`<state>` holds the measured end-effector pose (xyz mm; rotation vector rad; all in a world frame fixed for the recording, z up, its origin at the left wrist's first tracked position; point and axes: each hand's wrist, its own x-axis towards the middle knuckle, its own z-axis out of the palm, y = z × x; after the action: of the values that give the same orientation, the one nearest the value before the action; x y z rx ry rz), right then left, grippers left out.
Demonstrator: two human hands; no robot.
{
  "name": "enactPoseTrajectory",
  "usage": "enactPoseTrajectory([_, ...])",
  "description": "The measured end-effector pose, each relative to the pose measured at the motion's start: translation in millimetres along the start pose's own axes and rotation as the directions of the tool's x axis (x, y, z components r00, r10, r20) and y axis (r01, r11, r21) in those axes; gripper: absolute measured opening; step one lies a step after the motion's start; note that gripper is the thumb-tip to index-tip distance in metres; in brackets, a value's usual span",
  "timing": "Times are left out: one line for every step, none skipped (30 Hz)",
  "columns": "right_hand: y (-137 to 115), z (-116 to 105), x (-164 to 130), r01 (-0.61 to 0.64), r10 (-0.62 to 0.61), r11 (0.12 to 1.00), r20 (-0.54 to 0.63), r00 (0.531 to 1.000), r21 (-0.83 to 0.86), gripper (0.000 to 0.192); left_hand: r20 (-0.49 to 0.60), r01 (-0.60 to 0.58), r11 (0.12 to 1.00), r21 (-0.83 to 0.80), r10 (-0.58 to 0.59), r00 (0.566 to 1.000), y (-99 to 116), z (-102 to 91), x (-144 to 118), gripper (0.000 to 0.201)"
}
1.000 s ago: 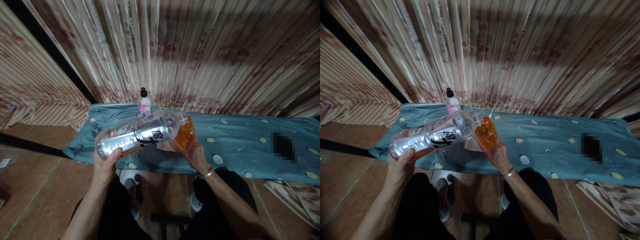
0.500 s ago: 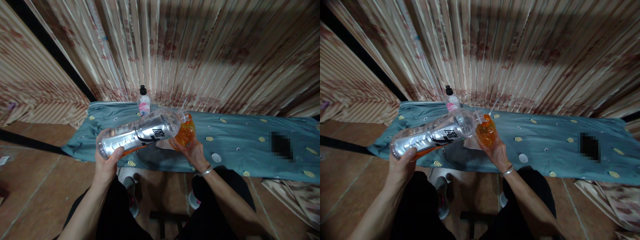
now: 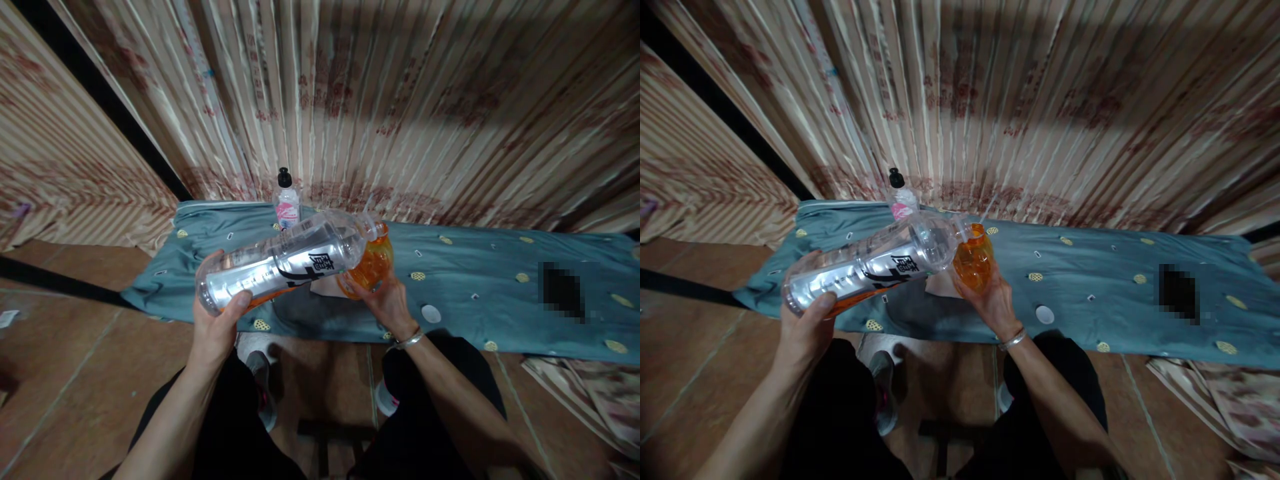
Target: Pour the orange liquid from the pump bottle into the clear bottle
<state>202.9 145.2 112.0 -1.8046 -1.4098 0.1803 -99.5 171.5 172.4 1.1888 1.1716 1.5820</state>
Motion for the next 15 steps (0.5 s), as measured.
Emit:
enactPoseTrajectory([0.6,0.0,0.5,0.004,-0.004,1.000,-0.002,1.000,0.004,0.092,0.001,0.001,1.000,0.001,-0.001,1.000,0.5,0.6,0.1,0.088])
enactPoseTrajectory([0.9,0.1,1.0,0.011,-0.011,1.000,-0.005,1.000,0.009,0.090,0.003,0.004,1.000,-0.005,-0.004,1.000,0.8,1.0,0.3,0.087])
enactPoseTrajectory([1.1,0.3,1.4,0.019,-0.018,1.000,-0.006,1.000,0.015,0.088,0.002,0.009,1.000,-0.014,-0.009,1.000,1.0,1.4,0.5,0.086])
enactPoseTrajectory([1.2,0.7,1.7,0.026,-0.026,0.999,-0.007,1.000,0.019,0.086,-0.001,0.012,1.000,-0.022,-0.012,1.000,1.1,1.6,0.7,0.086])
enactPoseTrajectory([1.3,1.4,1.9,0.035,-0.035,0.999,-0.007,0.999,0.024,0.084,-0.004,0.013,1.000,-0.027,-0.013,1.000,1.0,1.6,1.0,0.086])
enactPoseTrajectory([1.6,2.3,2.1,0.043,-0.043,0.999,-0.004,0.999,0.028,0.083,-0.010,0.011,1.000,-0.029,-0.011,1.000,0.8,1.4,1.4,0.087])
enactPoseTrajectory([2.1,3.4,2.0,0.049,-0.048,0.998,-0.005,0.999,0.030,0.083,-0.014,0.009,1.000,-0.026,-0.009,1.000,0.4,1.0,1.7,0.088])
enactPoseTrajectory([2.7,4.7,1.9,0.053,-0.053,0.998,-0.010,0.999,0.031,0.084,-0.016,0.011,1.000,-0.021,-0.011,1.000,-0.3,0.2,2.1,0.089])
enactPoseTrajectory([3.4,6.1,1.6,0.057,-0.056,0.998,-0.017,0.998,0.029,0.086,-0.018,0.014,1.000,-0.014,-0.015,1.000,-1.0,-0.7,2.4,0.090])
enactPoseTrajectory([4.2,7.3,1.3,0.058,-0.058,0.998,-0.023,0.998,0.027,0.089,-0.016,0.019,1.000,-0.003,-0.019,1.000,-1.9,-1.9,2.8,0.090])
enactPoseTrajectory([4.8,8.4,0.9,0.059,-0.058,0.998,-0.029,0.998,0.026,0.092,-0.015,0.023,1.000,0.009,-0.023,1.000,-2.8,-3.1,3.0,0.089])
enactPoseTrajectory([5.4,9.2,0.5,0.058,-0.057,0.998,-0.030,0.998,0.025,0.094,-0.014,0.022,1.000,0.020,-0.022,1.000,-3.8,-4.4,3.1,0.089])
enactPoseTrajectory([5.7,9.8,0.0,0.057,-0.056,0.998,-0.029,0.998,0.026,0.095,-0.011,0.019,0.999,0.028,-0.018,1.000,-4.6,-5.6,3.0,0.087])
enactPoseTrajectory([5.9,10.2,-0.4,0.058,-0.057,0.998,-0.027,0.998,0.028,0.096,-0.008,0.014,0.999,0.032,-0.013,1.000,-5.4,-6.7,2.8,0.086])
enactPoseTrajectory([6.0,10.6,-0.7,0.058,-0.058,0.998,-0.026,0.998,0.032,0.096,-0.005,0.007,0.999,0.034,-0.006,1.000,-6.1,-7.7,2.5,0.085])
